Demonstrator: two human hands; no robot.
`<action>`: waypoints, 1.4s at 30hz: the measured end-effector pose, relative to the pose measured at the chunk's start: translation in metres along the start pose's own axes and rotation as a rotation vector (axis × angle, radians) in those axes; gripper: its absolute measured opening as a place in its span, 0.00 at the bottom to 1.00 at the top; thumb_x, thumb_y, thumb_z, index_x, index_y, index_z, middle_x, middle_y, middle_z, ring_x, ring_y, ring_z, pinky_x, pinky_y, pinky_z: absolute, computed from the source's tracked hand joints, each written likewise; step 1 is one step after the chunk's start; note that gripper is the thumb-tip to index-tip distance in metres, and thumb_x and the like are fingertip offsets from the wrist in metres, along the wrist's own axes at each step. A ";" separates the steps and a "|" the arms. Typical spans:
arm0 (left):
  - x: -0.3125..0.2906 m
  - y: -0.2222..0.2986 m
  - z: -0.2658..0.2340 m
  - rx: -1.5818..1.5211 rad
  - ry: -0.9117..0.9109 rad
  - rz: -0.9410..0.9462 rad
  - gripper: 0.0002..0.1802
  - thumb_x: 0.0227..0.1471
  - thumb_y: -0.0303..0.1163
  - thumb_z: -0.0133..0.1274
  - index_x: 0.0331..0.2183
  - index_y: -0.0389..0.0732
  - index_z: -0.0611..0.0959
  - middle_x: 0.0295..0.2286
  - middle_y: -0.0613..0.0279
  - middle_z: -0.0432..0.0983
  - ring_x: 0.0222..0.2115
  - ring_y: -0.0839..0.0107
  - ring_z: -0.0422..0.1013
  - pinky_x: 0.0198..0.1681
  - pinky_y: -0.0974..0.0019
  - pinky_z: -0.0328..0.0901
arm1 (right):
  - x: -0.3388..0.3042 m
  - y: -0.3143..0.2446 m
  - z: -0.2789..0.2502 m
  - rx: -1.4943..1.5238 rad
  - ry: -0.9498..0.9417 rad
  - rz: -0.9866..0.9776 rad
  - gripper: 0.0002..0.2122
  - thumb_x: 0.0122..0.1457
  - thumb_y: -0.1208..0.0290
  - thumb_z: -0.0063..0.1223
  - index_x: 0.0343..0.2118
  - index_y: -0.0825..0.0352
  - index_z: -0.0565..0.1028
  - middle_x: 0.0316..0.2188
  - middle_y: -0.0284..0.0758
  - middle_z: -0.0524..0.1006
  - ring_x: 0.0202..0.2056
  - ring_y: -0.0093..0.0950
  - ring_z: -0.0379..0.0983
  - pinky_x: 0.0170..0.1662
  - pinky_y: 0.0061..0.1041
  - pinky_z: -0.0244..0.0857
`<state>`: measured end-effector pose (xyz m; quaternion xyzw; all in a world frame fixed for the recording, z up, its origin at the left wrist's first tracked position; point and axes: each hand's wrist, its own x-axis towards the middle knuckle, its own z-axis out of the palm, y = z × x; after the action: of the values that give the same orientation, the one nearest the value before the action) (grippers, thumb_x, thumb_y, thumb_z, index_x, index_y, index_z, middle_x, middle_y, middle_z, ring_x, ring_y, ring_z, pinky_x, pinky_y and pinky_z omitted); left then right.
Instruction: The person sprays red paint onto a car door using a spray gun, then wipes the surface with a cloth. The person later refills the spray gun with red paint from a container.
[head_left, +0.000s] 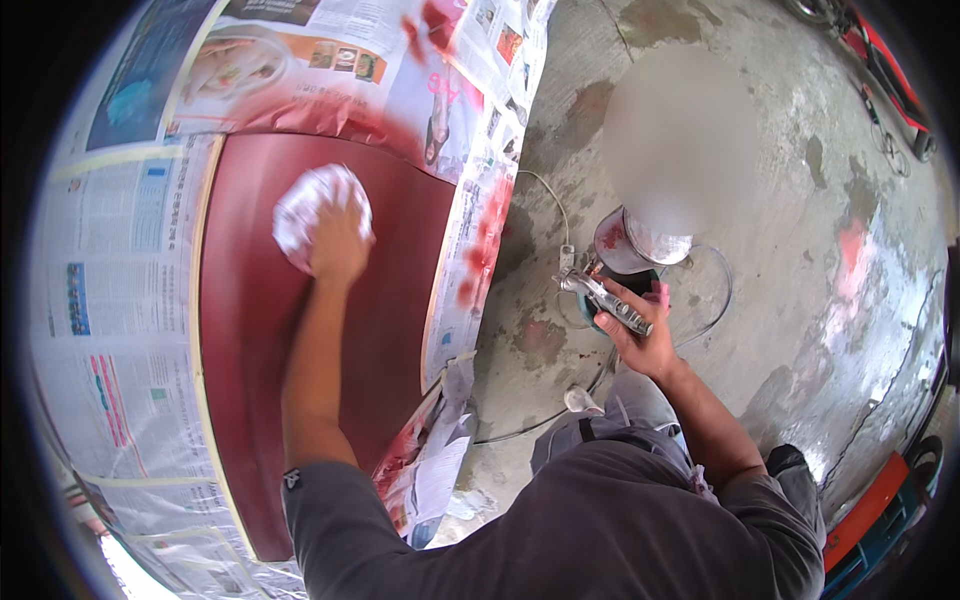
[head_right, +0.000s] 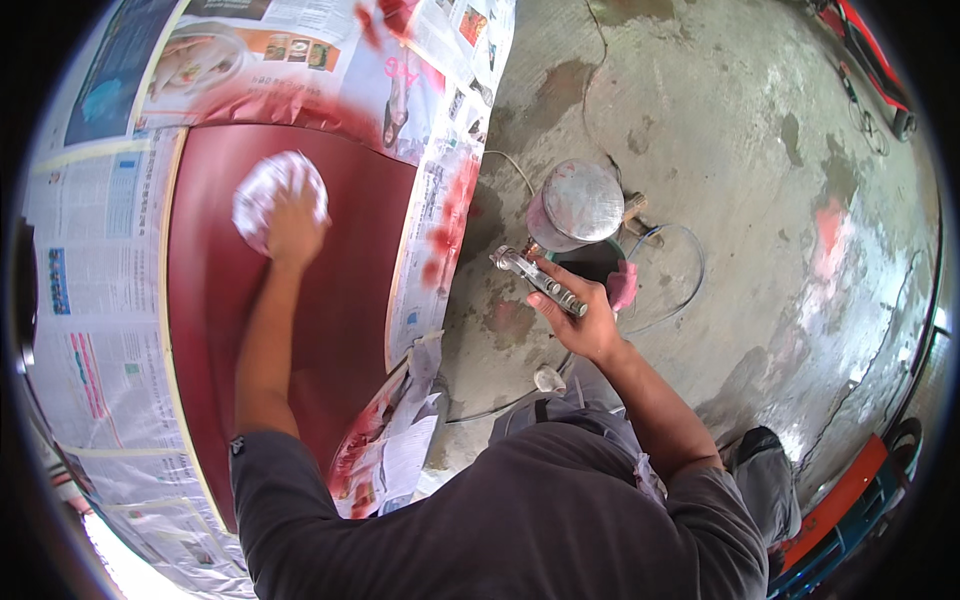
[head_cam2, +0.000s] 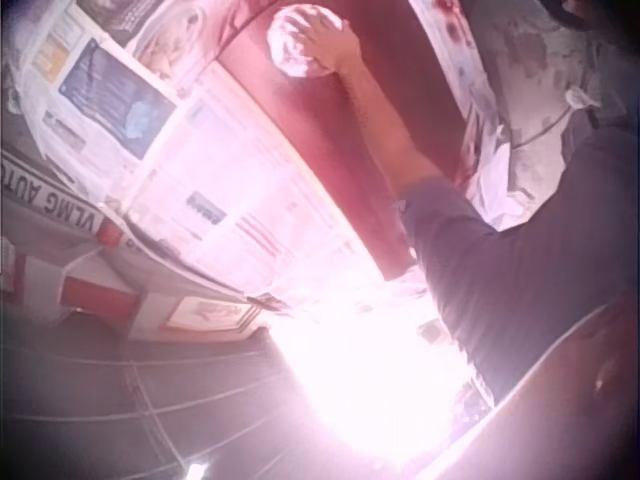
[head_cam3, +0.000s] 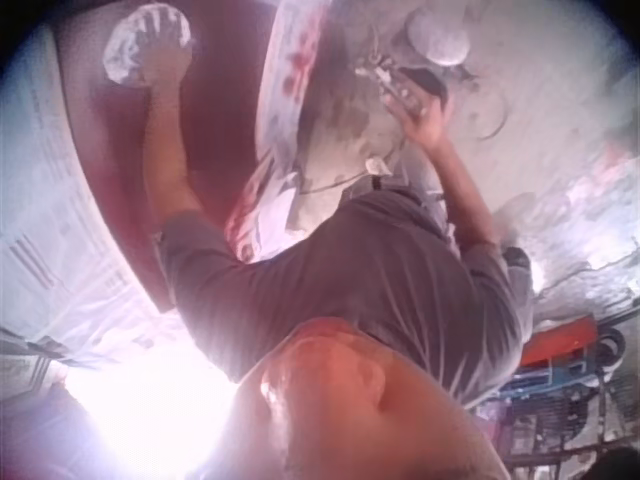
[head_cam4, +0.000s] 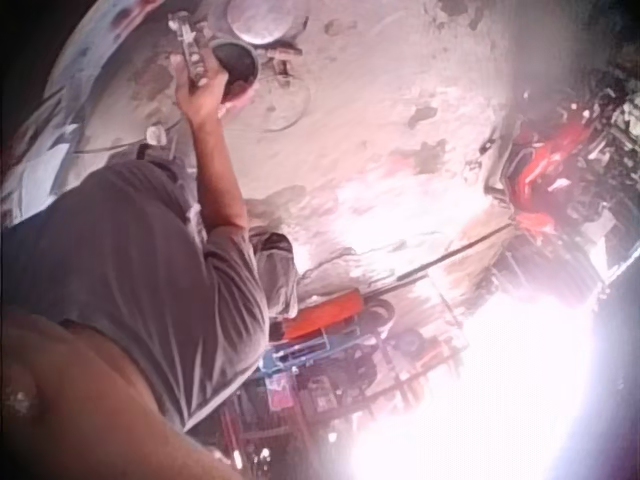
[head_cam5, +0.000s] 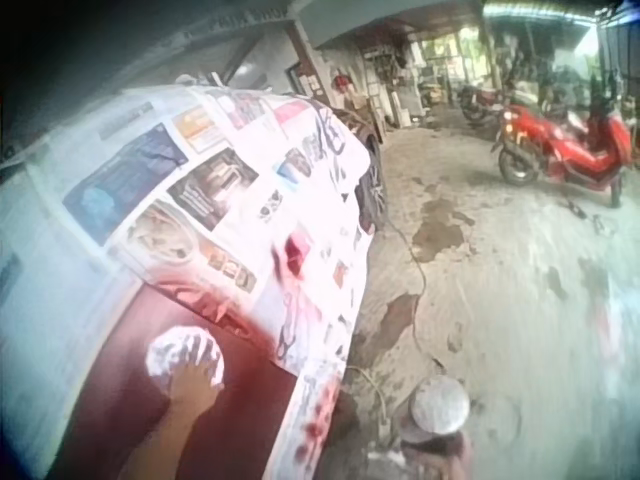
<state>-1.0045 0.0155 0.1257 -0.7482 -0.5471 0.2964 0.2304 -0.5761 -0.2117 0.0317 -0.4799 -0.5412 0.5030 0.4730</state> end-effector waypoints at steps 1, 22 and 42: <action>-0.017 0.023 0.025 -0.115 -0.092 0.036 0.46 0.53 0.50 0.60 0.66 0.41 0.63 0.70 0.59 0.45 0.70 0.52 0.45 0.71 0.46 0.46 | 0.000 0.005 -0.002 0.027 0.024 0.028 0.23 0.63 0.69 0.63 0.57 0.74 0.73 0.40 0.43 0.82 0.37 0.20 0.75 0.44 0.23 0.70; 0.150 0.169 0.214 0.625 -0.164 0.620 0.39 0.66 0.59 0.35 0.70 0.48 0.58 0.71 0.61 0.44 0.72 0.50 0.33 0.72 0.41 0.27 | -0.060 0.065 0.076 -0.241 0.357 0.217 0.24 0.58 0.72 0.65 0.58 0.67 0.75 0.45 0.47 0.82 0.45 0.43 0.81 0.53 0.32 0.68; -0.344 0.125 0.328 0.434 -0.479 0.844 0.37 0.65 0.45 0.36 0.68 0.33 0.58 0.70 0.54 0.49 0.71 0.50 0.40 0.73 0.46 0.32 | -0.051 0.049 0.087 -0.014 -0.060 0.019 0.22 0.61 0.72 0.62 0.57 0.71 0.74 0.52 0.49 0.79 0.50 0.40 0.80 0.53 0.31 0.71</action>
<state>-1.2247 -0.3434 -0.1276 -0.7498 -0.1618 0.6322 0.1094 -0.6558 -0.2688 -0.0229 -0.4729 -0.5542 0.5178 0.4485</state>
